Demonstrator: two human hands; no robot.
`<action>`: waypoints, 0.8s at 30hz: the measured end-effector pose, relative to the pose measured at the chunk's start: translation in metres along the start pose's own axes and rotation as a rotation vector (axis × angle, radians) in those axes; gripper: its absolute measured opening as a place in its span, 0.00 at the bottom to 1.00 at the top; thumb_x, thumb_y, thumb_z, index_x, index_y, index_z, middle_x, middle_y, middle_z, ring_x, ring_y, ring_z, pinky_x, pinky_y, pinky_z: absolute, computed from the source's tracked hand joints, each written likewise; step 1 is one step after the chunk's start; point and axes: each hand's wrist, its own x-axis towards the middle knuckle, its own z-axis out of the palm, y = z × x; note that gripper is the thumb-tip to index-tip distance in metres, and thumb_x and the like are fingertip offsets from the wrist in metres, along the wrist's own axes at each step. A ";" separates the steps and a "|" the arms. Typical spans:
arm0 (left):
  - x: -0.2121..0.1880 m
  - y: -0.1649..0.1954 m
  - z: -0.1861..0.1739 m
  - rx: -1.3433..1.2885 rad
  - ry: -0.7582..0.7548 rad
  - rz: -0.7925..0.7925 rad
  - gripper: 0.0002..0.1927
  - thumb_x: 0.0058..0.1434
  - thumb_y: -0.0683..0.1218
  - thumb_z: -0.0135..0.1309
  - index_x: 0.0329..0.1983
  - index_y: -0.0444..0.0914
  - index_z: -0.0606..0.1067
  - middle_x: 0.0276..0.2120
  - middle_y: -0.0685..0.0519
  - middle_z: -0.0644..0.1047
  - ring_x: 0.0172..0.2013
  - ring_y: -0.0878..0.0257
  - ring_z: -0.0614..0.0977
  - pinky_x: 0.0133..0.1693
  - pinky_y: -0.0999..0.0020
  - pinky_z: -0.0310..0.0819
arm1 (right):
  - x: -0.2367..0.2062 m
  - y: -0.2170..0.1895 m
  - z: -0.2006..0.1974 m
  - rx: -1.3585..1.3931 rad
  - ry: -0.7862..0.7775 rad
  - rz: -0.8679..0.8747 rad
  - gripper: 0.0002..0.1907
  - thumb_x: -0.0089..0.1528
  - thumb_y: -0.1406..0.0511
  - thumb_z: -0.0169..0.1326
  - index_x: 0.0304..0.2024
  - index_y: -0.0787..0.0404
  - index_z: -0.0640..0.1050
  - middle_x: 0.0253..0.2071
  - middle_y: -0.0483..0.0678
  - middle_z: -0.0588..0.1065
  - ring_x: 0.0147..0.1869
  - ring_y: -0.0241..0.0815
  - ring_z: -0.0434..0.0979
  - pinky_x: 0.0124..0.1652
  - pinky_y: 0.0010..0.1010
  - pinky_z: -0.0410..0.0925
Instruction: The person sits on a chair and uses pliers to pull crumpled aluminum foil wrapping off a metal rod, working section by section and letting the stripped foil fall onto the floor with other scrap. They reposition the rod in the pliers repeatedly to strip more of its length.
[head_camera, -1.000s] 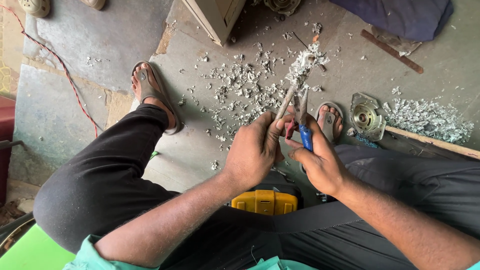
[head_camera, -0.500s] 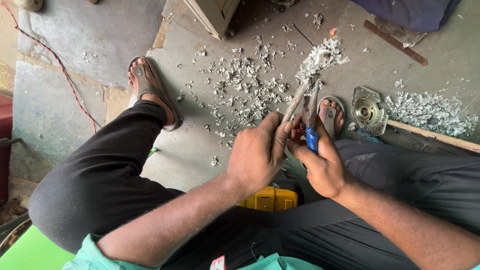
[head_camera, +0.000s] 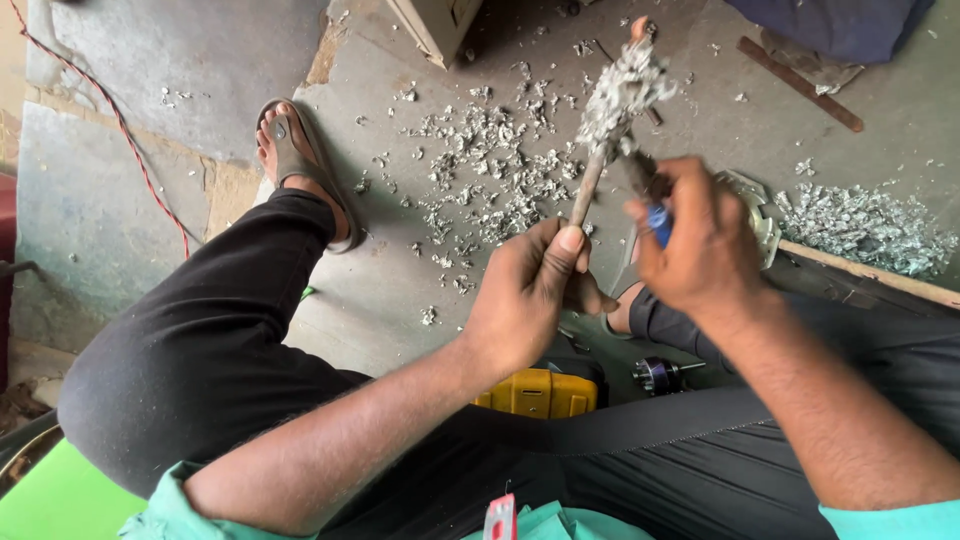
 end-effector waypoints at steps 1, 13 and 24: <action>0.001 -0.001 -0.002 -0.046 -0.011 -0.032 0.21 0.77 0.58 0.39 0.37 0.36 0.67 0.21 0.53 0.75 0.28 0.62 0.84 0.33 0.71 0.78 | 0.004 0.003 -0.006 -0.046 0.030 -0.041 0.14 0.72 0.64 0.56 0.52 0.69 0.70 0.32 0.52 0.74 0.35 0.50 0.78 0.35 0.41 0.71; -0.034 0.105 -0.062 0.549 -0.334 0.411 0.27 0.66 0.64 0.53 0.49 0.35 0.72 0.40 0.48 0.82 0.44 0.60 0.84 0.49 0.63 0.78 | -0.007 -0.005 0.009 0.191 -0.178 -0.053 0.07 0.66 0.64 0.55 0.42 0.62 0.75 0.33 0.53 0.77 0.38 0.50 0.79 0.41 0.41 0.69; -0.024 0.087 -0.054 0.483 0.009 0.561 0.24 0.80 0.59 0.41 0.65 0.36 0.66 0.31 0.52 0.78 0.36 0.63 0.85 0.42 0.65 0.80 | -0.034 -0.074 0.023 0.552 -0.587 0.128 0.12 0.63 0.62 0.59 0.41 0.63 0.74 0.24 0.49 0.74 0.28 0.43 0.75 0.32 0.36 0.69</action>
